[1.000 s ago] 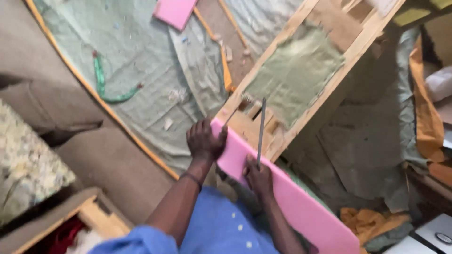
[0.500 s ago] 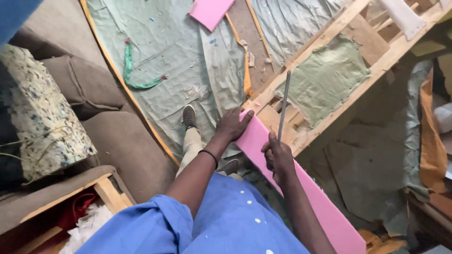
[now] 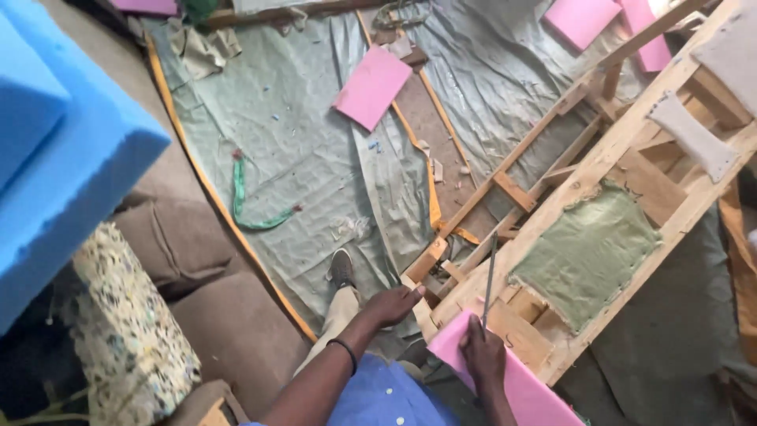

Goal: Cutting and shaping upholstery foam using a long knife on a workshop table.

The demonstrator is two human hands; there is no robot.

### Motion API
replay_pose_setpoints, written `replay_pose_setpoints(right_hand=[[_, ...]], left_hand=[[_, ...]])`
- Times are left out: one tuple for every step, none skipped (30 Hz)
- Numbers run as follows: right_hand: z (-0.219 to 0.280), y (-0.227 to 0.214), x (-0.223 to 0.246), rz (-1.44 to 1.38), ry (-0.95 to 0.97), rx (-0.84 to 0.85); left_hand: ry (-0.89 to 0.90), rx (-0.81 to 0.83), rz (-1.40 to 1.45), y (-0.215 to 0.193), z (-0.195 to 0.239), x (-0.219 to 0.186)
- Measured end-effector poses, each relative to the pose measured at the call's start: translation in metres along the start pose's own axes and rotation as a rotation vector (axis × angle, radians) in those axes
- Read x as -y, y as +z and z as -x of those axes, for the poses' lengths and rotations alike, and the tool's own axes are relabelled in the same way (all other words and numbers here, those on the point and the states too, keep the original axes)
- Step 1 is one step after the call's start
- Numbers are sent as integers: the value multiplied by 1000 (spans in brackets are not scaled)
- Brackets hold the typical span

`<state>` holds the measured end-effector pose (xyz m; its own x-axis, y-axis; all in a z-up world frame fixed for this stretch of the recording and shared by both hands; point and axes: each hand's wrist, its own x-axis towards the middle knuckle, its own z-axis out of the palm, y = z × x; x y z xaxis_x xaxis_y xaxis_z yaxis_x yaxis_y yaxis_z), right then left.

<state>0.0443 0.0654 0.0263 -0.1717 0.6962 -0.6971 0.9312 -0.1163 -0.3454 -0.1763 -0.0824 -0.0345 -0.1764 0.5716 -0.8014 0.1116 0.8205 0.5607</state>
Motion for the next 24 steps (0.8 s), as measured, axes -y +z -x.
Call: replay_pose_setpoints(right_hand=[[3, -3, 0, -8, 6, -12], [4, -1, 3, -29, 59, -25], [7, 0, 5, -51, 111, -38], [4, 1, 10, -62, 127, -62], [1, 1, 13, -49, 127, -54], [7, 2, 10, -30, 137, -35], [17, -2, 5, -35, 163, -48], [17, -3, 11, -46, 141, -45], [16, -5, 16, -57, 120, -42], [24, -11, 34, -79, 110, -63], [31, -15, 51, -22, 111, -54], [50, -21, 57, 58, 124, -24], [44, -21, 82, 58, 126, -24], [48, -19, 99, 31, 47, -50], [50, -17, 115, 3, -32, -78], [64, -17, 146, -1, -21, -87], [76, -18, 178, -34, -179, -36], [82, -19, 215, -70, -347, 12], [75, -12, 248, -76, -347, 0], [70, -2, 283, -51, -441, 13], [64, 8, 318, -26, -536, 26], [56, 12, 329, -29, -530, 31], [47, 15, 342, -15, -543, 54], [34, 19, 358, -2, -563, 76]], left_hand=[[10, 7, -9, -14, 0, -7], [6, -1, -5, -34, -1, -12], [3, -10, -1, -52, 0, -17], [23, 9, -14, -64, -17, -11], [74, -73, -57, -73, -35, -5], [115, -147, -92, -75, -44, 6], [125, -120, -99, -88, -18, -9], [154, -154, -19, -112, 2, -27], [183, -187, 62, -137, 21, -45], [209, -192, 43, -152, 32, -58], [216, -189, 118, -166, 42, -69], [195, -178, 211, -168, 63, -70], [195, -176, 211, -181, 64, -85], [244, -198, 236, -188, 71, -94], [293, -220, 260, -194, 76, -103], [299, -207, 256, -198, 71, -107], [275, -158, 348, -203, 65, -112], [254, -117, 437, -213, 55, -120], [265, -112, 429, -220, 52, -129], [291, -218, 537, -230, 51, -133], [317, -324, 646, -241, 50, -138], [309, -322, 643, -255, 49, -143], [341, -429, 728, -269, 46, -149], [378, -543, 812, -288, 41, -156]])
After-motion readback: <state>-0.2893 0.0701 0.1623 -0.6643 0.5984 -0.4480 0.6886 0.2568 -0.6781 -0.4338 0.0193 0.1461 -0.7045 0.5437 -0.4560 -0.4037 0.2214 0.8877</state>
